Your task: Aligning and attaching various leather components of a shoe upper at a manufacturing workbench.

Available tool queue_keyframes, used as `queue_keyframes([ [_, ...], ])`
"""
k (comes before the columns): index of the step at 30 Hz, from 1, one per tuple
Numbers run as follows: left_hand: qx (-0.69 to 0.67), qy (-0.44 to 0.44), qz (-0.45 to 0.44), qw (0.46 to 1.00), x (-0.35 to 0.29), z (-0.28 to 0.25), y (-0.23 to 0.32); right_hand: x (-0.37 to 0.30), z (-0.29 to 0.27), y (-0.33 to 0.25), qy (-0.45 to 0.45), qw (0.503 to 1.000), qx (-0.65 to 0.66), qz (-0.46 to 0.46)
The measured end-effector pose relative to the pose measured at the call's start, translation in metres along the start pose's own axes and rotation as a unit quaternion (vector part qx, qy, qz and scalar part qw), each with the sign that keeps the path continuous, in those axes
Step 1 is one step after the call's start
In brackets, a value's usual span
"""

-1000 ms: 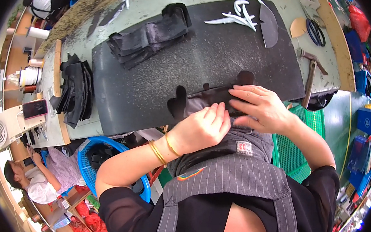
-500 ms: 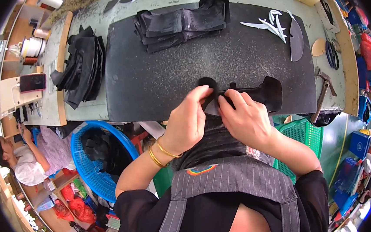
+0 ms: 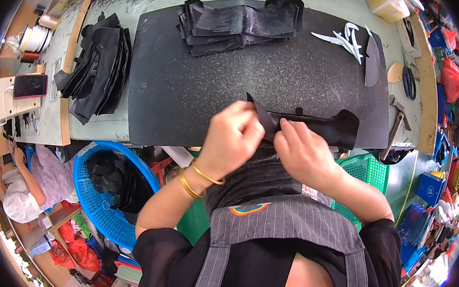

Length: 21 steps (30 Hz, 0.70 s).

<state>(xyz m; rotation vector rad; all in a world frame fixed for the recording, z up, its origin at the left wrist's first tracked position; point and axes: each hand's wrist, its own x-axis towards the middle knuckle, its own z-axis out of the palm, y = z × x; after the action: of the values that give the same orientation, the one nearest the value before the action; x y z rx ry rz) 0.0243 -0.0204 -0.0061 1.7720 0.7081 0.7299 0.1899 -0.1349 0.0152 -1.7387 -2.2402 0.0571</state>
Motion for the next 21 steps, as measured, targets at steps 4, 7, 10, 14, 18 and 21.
queue_keyframes([
  [4,-0.176,-0.051,-0.238,0.954,0.029,-0.019,-0.001,-0.001,0.011,-0.003,-0.01,0.951,-0.268,-0.152],
  [7,-0.086,-0.128,-0.322,0.934,0.042,-0.019,0.006,-0.005,0.017,-0.002,0.021,0.942,-0.293,-0.161],
  [10,-0.237,-0.201,-0.375,0.873,0.04,-0.037,0.016,-0.002,0.017,0.003,0.038,0.948,-0.269,-0.166],
  [14,-0.27,-0.179,-0.359,0.875,0.035,-0.022,0.05,-0.005,0.02,0.001,0.029,0.952,-0.266,-0.145],
  [18,-0.176,-0.185,-0.351,0.901,0.036,-0.025,0.036,-0.004,0.015,0.002,0.042,0.958,-0.232,-0.163],
  [21,0.051,-0.183,-0.317,0.929,0.058,-0.023,0.034,-0.007,0.019,0.003,0.058,0.961,-0.228,-0.143],
])
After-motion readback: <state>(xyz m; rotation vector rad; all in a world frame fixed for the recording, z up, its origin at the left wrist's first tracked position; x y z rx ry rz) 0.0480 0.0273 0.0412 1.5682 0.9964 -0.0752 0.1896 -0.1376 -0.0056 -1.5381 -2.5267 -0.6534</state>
